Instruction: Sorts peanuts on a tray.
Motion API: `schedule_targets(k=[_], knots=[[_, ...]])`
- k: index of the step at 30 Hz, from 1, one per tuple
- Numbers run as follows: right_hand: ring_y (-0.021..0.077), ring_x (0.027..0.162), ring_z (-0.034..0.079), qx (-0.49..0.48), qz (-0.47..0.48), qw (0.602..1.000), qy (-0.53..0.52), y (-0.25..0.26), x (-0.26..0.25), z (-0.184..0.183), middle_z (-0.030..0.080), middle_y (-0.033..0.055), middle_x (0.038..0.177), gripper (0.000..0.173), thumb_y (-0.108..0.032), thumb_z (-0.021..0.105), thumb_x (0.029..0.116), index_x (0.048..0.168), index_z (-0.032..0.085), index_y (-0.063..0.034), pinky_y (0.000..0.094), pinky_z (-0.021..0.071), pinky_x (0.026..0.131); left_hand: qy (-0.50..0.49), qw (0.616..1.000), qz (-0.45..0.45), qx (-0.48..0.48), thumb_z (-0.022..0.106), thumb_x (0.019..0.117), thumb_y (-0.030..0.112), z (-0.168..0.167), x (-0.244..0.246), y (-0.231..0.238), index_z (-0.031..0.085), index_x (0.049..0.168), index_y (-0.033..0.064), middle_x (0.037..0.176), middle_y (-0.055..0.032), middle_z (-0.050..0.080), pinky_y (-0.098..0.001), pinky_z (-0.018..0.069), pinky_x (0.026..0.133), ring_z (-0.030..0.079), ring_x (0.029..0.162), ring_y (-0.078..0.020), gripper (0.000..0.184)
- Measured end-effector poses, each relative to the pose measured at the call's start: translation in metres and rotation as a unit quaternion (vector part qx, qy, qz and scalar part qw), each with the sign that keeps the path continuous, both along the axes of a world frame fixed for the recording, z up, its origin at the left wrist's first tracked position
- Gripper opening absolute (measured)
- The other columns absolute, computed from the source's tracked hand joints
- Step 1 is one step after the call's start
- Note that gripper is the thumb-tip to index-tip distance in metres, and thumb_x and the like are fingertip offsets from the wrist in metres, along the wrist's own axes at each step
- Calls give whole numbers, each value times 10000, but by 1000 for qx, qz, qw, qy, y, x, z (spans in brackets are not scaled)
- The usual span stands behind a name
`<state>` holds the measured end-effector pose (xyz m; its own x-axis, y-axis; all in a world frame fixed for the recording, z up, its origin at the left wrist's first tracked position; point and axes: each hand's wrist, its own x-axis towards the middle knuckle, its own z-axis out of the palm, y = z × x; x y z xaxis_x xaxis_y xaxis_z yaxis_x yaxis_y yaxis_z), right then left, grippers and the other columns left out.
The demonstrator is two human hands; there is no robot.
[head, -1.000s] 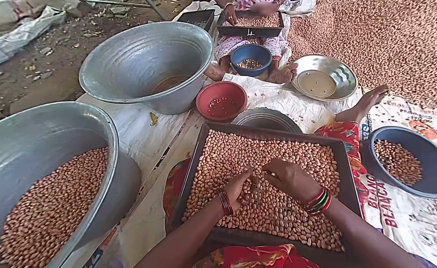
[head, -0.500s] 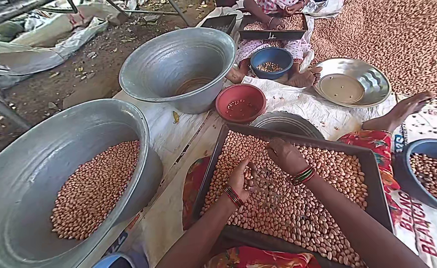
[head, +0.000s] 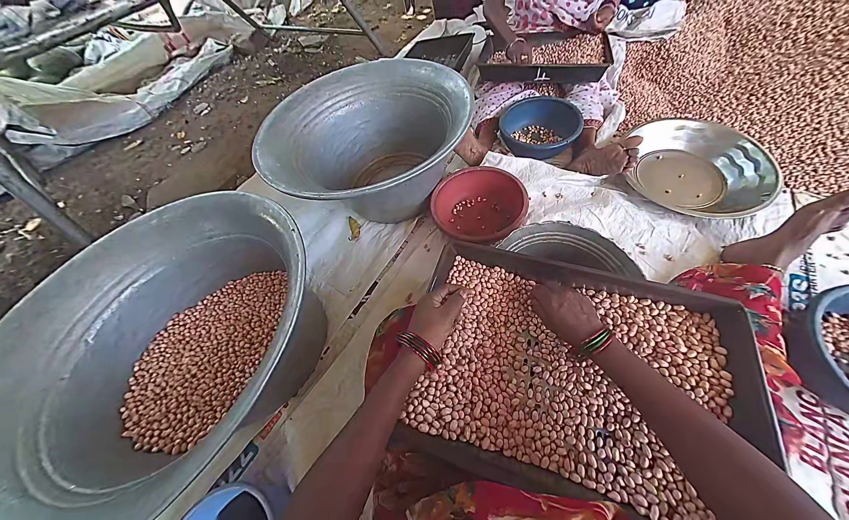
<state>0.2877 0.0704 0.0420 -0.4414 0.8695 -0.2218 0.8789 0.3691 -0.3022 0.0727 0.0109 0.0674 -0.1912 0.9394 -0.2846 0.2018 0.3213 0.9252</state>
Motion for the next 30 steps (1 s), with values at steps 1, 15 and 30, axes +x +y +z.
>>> schedule_targets(k=[1, 15, 30], knots=[[500, 1146, 645, -1, -5, 1000, 15, 3, -3, 4, 632, 325, 1268, 345, -110, 429, 1080, 1277, 619, 98, 619, 495, 932, 92, 995, -41, -10, 517, 1076, 143, 3, -4, 3, 668, 1163, 0, 797, -8, 576, -212, 408, 590, 481, 611, -43, 225], [486, 1226, 602, -53, 6, 997, -64, 19, -35, 10, 580, 316, 1352, 353, -89, 397, 1083, 1334, 563, 95, 602, 472, 985, 472, 806, -274, -228, 316, 1121, 154, 12, 25, 18, 504, 1456, 22, 1407, -216, 592, -560, 476, 1027, 591, 1291, -390, 406], [140, 764, 581, -267, -143, 923, 239, 23, -20, 26, 613, 110, 956, 202, -99, 501, 1075, 1167, 601, 50, 279, 483, 702, 270, 947, -154, -75, 443, 1090, 167, 4, 12, 6, 630, 1305, -2, 1095, -171, 707, -427, 525, 885, 687, 981, -270, 332]])
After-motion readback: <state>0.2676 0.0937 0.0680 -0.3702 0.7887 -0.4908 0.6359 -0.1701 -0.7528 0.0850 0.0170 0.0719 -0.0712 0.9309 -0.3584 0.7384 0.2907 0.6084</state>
